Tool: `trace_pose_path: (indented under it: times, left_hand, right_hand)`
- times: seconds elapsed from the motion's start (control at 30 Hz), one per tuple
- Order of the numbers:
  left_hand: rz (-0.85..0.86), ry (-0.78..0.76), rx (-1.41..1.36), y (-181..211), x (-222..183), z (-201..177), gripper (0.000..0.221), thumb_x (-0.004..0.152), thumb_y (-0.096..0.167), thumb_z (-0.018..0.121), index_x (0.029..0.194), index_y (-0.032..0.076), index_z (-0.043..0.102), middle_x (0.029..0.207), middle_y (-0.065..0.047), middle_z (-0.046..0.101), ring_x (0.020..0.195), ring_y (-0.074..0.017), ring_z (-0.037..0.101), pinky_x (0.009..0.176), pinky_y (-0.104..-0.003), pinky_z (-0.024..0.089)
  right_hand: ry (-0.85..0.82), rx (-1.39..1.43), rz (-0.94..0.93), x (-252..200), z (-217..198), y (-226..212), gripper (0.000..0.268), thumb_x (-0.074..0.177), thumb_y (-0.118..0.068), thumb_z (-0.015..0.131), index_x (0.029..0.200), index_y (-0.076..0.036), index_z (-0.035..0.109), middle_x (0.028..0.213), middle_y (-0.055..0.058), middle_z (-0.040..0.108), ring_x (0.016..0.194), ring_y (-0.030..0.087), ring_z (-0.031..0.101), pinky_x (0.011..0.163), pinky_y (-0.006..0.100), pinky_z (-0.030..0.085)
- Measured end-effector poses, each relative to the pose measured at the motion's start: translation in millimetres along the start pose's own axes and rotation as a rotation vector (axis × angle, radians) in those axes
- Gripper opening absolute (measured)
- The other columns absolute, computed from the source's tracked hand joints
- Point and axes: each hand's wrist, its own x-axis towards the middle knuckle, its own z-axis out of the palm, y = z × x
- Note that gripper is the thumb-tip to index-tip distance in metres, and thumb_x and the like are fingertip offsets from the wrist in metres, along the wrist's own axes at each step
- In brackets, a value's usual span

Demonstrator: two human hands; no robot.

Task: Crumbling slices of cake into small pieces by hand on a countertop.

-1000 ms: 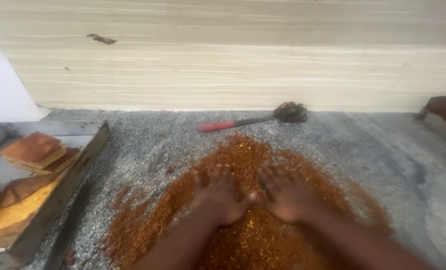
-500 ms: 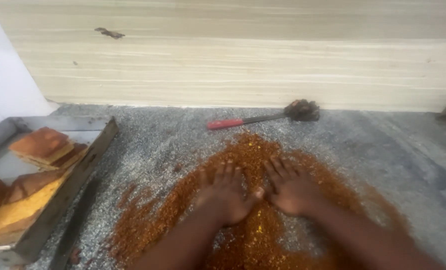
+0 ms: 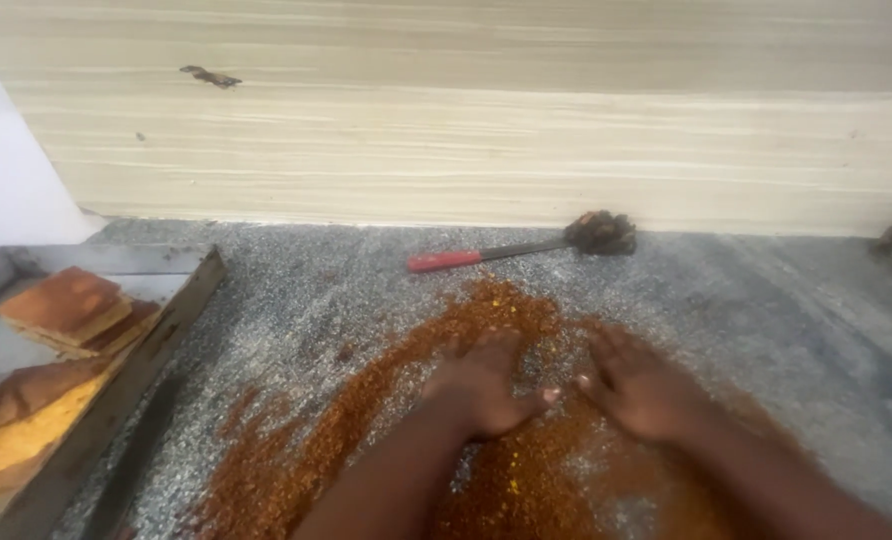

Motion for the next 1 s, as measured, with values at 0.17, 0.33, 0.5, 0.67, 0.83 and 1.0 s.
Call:
trace_pose_path:
  times: [0.17,0.33,0.5,0.67,0.83,1.0]
  left_hand:
    - [0.174,-0.006,0.006,-0.6,-7.9,27.9,0.071,0.099,0.069,0.034,0.148,0.018,0.043,0.17,-0.014,0.015,0.159,-0.033,0.002,0.126,-0.055,-0.002]
    - [0.193,-0.195,0.134,-29.9,-98.1,21.0,0.092,0.093,0.068,0.033,0.16,0.011,0.004,0.172,-0.011,-0.006,0.157,-0.0283,-0.008,0.123,-0.051,-0.006]
    - [-0.026,-0.182,0.127,-41.4,-80.1,3.2,0.088,0.095,0.071,0.018,0.162,0.016,0.002,0.171,-0.011,-0.01,0.158,-0.0283,-0.011,0.123,-0.055,-0.011]
    - [-0.15,-0.054,0.15,-23.2,-24.1,8.8,0.092,0.094,0.074,0.017,0.162,0.015,-0.003,0.17,-0.012,-0.015,0.156,-0.0297,-0.012,0.123,-0.054,-0.009]
    - [0.008,-0.167,0.348,7.6,-62.2,10.9,0.086,0.096,0.072,0.012,0.162,0.017,0.002,0.17,-0.012,-0.01,0.157,-0.0281,-0.012,0.125,-0.055,-0.014]
    - [0.043,-0.204,0.224,-29.5,-97.4,15.8,0.088,0.095,0.073,0.017,0.162,0.019,0.0,0.171,-0.009,-0.012,0.157,-0.0278,-0.012,0.123,-0.053,-0.01]
  right_hand:
    - [0.035,0.056,-0.186,-12.4,3.0,-45.4,0.074,0.101,-0.047,0.037,0.159,-0.009,0.01,0.17,0.009,-0.007,0.157,0.026,-0.007,0.128,0.043,-0.001]
    - [-0.203,-0.126,-0.427,-98.0,-32.6,-62.5,0.077,0.106,-0.049,0.032,0.162,-0.009,-0.002,0.169,0.011,-0.014,0.157,0.029,-0.014,0.124,0.052,-0.008]
    - [-0.163,-0.119,-0.194,-56.4,-16.0,-47.6,0.078,0.104,-0.058,0.021,0.161,-0.014,-0.01,0.168,0.011,-0.018,0.156,0.032,-0.016,0.122,0.055,-0.01]
    - [-0.108,-0.102,-0.092,-4.6,-11.3,-75.6,0.081,0.104,-0.064,0.016,0.161,-0.012,-0.01,0.169,0.012,-0.016,0.156,0.031,-0.012,0.125,0.05,-0.006]
    - [-0.141,-0.042,-0.271,-30.5,-17.6,-85.4,0.073,0.107,-0.04,0.034,0.161,-0.018,-0.01,0.17,0.001,-0.018,0.156,0.022,-0.015,0.128,0.043,-0.006]
    - [-0.31,-0.16,-0.279,-103.9,-40.4,-73.7,0.071,0.104,-0.049,0.025,0.165,-0.032,-0.008,0.17,-0.003,-0.02,0.155,0.027,-0.02,0.124,0.054,-0.009]
